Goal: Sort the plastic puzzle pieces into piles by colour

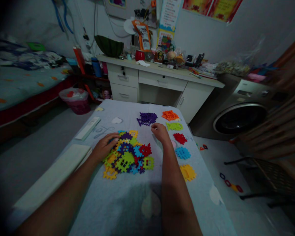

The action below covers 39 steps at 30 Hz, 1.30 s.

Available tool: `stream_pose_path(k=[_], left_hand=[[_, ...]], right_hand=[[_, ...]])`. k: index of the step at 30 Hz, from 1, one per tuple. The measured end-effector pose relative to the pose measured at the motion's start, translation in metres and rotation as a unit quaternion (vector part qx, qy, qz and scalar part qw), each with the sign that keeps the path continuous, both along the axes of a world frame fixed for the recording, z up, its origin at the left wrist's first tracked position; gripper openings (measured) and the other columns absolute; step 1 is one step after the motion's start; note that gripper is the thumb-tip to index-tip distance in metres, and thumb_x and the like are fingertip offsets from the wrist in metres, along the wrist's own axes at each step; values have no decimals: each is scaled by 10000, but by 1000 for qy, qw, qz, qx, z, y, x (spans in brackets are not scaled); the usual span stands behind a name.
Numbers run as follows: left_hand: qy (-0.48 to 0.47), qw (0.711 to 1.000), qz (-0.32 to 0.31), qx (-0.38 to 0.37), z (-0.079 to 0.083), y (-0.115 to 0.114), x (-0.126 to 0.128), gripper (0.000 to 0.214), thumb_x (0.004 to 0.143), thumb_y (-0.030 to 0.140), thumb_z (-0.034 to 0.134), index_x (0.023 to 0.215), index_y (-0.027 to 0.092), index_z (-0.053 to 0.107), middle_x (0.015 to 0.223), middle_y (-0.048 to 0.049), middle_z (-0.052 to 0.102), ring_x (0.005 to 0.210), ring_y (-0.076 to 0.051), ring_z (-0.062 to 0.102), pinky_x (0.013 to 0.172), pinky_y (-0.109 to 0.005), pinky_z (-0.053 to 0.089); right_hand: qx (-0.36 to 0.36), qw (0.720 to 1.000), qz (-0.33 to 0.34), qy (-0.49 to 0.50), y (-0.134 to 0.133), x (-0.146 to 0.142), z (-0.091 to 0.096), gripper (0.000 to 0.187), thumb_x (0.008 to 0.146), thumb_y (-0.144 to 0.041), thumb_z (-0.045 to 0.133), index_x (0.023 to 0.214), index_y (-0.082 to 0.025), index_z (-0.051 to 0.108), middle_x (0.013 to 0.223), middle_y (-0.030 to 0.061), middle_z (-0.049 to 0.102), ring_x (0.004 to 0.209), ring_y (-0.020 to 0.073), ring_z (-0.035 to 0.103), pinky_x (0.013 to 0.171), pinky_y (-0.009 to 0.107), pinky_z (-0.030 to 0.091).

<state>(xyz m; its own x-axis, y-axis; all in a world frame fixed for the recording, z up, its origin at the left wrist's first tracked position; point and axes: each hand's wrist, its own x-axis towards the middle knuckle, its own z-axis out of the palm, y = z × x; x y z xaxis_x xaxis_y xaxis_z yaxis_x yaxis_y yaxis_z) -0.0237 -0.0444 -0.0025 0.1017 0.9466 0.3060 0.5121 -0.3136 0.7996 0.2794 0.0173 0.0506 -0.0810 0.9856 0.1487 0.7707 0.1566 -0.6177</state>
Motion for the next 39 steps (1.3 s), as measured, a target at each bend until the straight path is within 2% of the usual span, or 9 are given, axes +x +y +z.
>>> stream_pose_path(k=[4, 7, 10, 17, 23, 26, 30, 34, 39], left_hand=[[1, 1000, 0, 0, 3, -2, 1, 379, 892, 513, 501, 1024, 222, 705, 1208, -72, 676, 1175, -253, 603, 1070, -421, 431], [5, 1000, 2, 4, 4, -2, 1, 379, 891, 514, 496, 1024, 226, 704, 1206, -66, 677, 1178, -251, 600, 1067, -413, 434], [8, 1000, 1, 7, 4, -2, 1, 383, 890, 516, 493, 1021, 222, 702, 1202, -70, 678, 1169, -252, 604, 1062, -409, 437], [9, 1000, -8, 9, 0, 0, -1, 371, 909, 504, 487, 1041, 226, 694, 1203, -65, 676, 1170, -243, 602, 1059, -402, 437], [9, 1000, -7, 17, 0, 0, 0, 359, 903, 495, 497, 1030, 227, 699, 1194, -60, 683, 1173, -247, 603, 1059, -404, 439], [13, 1000, -7, 15, 0, 0, 0, 366, 904, 502, 496, 1035, 227, 699, 1199, -60, 681, 1166, -247, 609, 1057, -398, 441], [13, 1000, -9, 11, -1, 0, -1, 367, 908, 501, 498, 1048, 226, 697, 1207, -62, 678, 1160, -245, 611, 1058, -401, 440], [9, 1000, -6, 11, -2, 0, -1, 366, 904, 501, 505, 1044, 224, 698, 1205, -63, 680, 1162, -246, 611, 1057, -402, 442], [5, 1000, 2, 13, 0, 0, 0, 371, 893, 505, 510, 1023, 217, 703, 1187, -66, 688, 1147, -251, 620, 1054, -410, 445]], right_hand=[[-15, 989, 135, -56, -5, -43, -3, 208, 803, -150, 613, 988, -180, 704, 1062, 68, 715, 973, 191, 630, 906, 325, 454], [5, 979, 175, -104, -9, -66, -13, 367, 819, -83, 542, 1160, -172, 646, 1300, 107, 623, 1200, 215, 538, 1051, 381, 359], [-7, 974, 180, -135, -11, -76, -21, 459, 832, -54, 475, 1262, -169, 589, 1359, 122, 578, 1242, 229, 497, 1082, 414, 321], [-3, 989, 115, -93, -8, -75, -25, 508, 751, -62, 571, 1254, -126, 590, 1192, 137, 599, 1089, 227, 536, 996, 357, 408], [2, 998, 51, 29, -3, -65, -27, 351, 743, -86, 544, 1068, -164, 650, 883, 30, 632, 792, 162, 562, 781, 281, 457], [-8, 996, 41, 82, 0, -59, -30, 313, 735, -127, 541, 1022, -173, 655, 778, -11, 611, 702, 144, 549, 698, 263, 444], [5, 993, 19, 118, 4, -48, -29, 292, 705, -164, 534, 962, -180, 671, 758, -18, 620, 702, 144, 555, 709, 270, 448], [19, 987, -37, 152, 8, -32, -24, 297, 679, -211, 526, 928, -175, 684, 751, -6, 629, 697, 152, 551, 708, 282, 454], [20, 968, -106, 228, 8, -12, -21, 341, 634, -251, 522, 936, -169, 657, 646, -30, 574, 617, 145, 528, 602, 259, 430]])
